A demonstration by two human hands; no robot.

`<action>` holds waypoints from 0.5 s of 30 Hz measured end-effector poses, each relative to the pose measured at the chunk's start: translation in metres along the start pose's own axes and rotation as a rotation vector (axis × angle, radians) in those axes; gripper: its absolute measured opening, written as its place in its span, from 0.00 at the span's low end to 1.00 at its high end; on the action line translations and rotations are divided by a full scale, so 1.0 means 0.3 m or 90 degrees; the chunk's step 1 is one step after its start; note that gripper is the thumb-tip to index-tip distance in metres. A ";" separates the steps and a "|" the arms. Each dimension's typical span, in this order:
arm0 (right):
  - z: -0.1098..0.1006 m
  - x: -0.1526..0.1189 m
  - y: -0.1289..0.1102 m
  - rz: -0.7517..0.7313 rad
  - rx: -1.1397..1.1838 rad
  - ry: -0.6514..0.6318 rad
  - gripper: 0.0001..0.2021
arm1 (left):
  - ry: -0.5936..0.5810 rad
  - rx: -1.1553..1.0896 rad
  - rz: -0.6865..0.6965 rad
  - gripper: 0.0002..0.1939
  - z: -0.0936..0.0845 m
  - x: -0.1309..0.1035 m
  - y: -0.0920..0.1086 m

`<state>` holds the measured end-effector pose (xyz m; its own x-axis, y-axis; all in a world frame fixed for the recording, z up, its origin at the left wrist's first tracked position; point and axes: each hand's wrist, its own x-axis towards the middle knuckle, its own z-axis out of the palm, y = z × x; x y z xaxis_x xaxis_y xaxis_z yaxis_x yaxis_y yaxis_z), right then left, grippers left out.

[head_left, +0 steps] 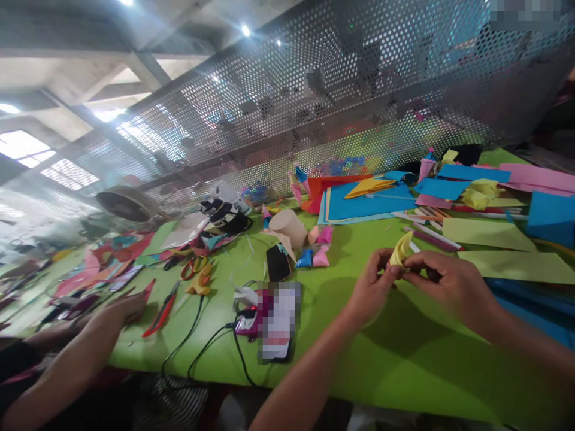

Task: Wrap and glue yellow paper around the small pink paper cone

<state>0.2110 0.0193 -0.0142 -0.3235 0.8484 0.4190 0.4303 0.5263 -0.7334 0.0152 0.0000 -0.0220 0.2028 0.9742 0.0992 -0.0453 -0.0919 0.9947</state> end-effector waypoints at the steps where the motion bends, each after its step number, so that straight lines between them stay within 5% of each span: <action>1: -0.003 0.000 -0.001 0.009 0.013 0.010 0.09 | 0.006 0.000 0.001 0.27 -0.001 0.001 0.000; 6: -0.017 0.001 0.007 -0.002 0.031 0.058 0.08 | 0.007 0.012 0.003 0.26 -0.001 0.001 0.008; 15: -0.006 0.008 -0.001 0.062 0.081 -0.044 0.13 | -0.002 0.057 0.041 0.27 0.005 0.001 0.002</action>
<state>0.2115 0.0213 -0.0120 -0.3449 0.8866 0.3082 0.3531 0.4268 -0.8325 0.0167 -0.0001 -0.0214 0.2053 0.9651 0.1626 0.0292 -0.1721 0.9847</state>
